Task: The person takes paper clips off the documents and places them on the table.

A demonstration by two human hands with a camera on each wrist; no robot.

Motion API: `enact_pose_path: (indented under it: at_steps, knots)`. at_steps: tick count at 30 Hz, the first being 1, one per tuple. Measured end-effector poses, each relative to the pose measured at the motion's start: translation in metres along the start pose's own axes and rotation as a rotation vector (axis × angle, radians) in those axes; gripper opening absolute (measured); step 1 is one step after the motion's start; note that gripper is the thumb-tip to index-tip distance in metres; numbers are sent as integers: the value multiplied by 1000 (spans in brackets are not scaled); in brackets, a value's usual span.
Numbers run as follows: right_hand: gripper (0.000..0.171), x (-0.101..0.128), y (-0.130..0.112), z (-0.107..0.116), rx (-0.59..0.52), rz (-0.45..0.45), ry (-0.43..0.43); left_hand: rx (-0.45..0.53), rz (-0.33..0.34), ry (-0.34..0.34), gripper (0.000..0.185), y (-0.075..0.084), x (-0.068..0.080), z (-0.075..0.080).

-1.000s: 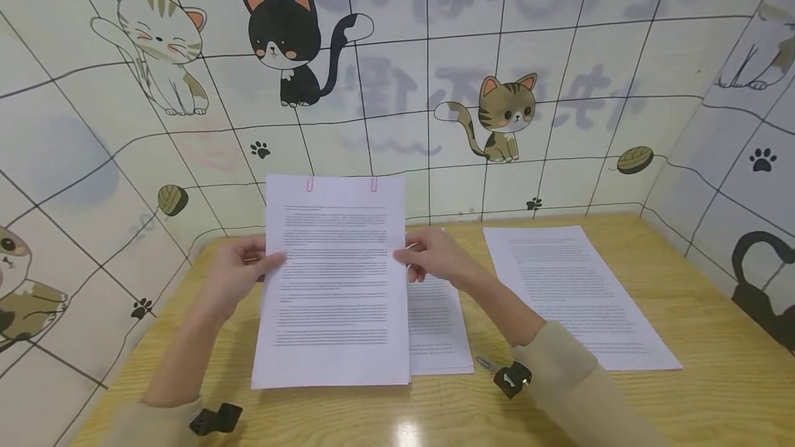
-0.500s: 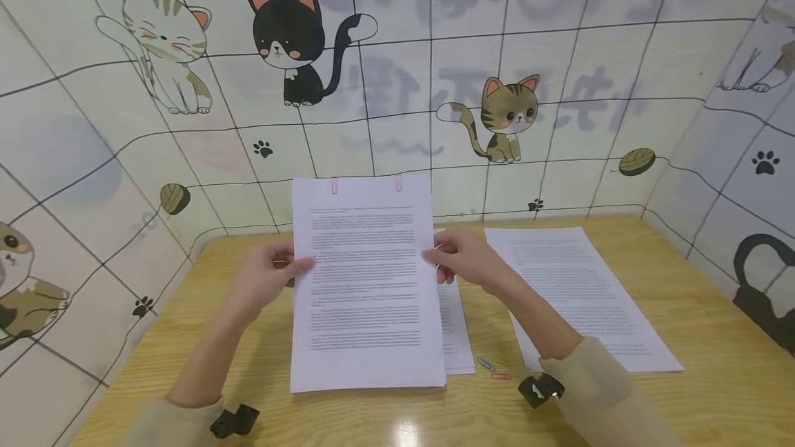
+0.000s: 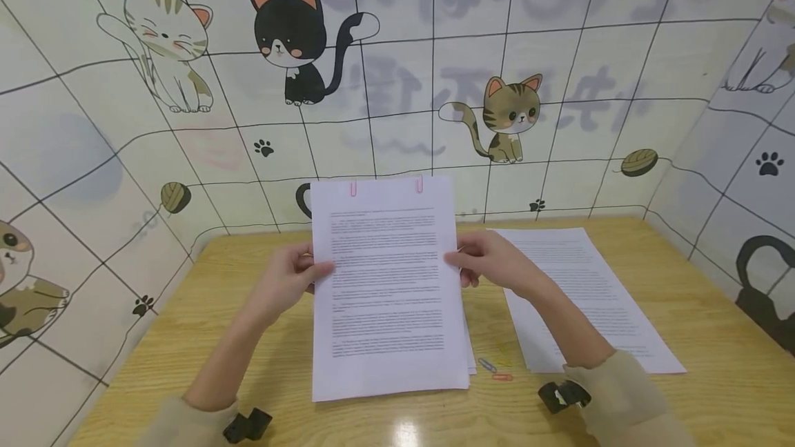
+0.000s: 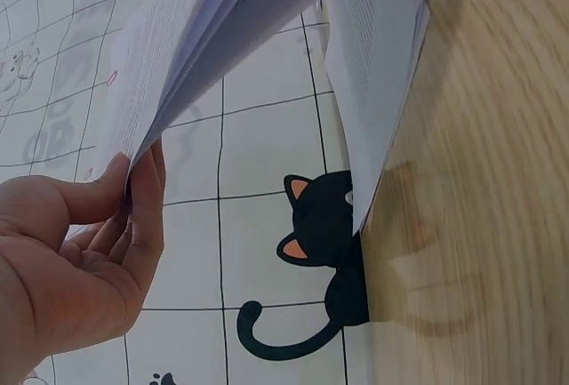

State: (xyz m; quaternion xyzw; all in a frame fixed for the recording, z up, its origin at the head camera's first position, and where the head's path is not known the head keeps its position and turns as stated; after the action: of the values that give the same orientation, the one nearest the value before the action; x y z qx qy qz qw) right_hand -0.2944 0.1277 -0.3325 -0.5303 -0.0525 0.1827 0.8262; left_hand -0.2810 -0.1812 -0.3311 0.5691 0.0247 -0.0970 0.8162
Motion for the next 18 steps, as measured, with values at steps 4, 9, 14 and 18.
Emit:
enact_pose_path:
  at_steps: [4,9,14,18]
  knots:
    - [16,4,1,7,24,2,12,14,-3,18,22,2,-1,-4]
    - [20,5,-1,12,54,23,46,20,-4,42,20,4,0,-5]
    - [21,4,-3,18,34,70,105,-9,-11,70,17,6,0,-4]
    - [29,6,-7,25,26,94,181,-26,-29,85,16,7,0,-5]
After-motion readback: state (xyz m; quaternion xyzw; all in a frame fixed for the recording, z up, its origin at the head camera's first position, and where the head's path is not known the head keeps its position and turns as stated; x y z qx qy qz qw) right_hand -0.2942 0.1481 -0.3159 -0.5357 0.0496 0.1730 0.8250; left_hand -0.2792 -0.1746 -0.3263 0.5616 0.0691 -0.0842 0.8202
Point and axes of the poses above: each hand's wrist, its own x-axis away from the middle knuckle, its own z-axis out of the back of the hand, y = z × x, the point moved 7 cm from there along -x, towards the middle knuckle, and after that the axes turned 7 degrees about y, right-handed, at the moved point
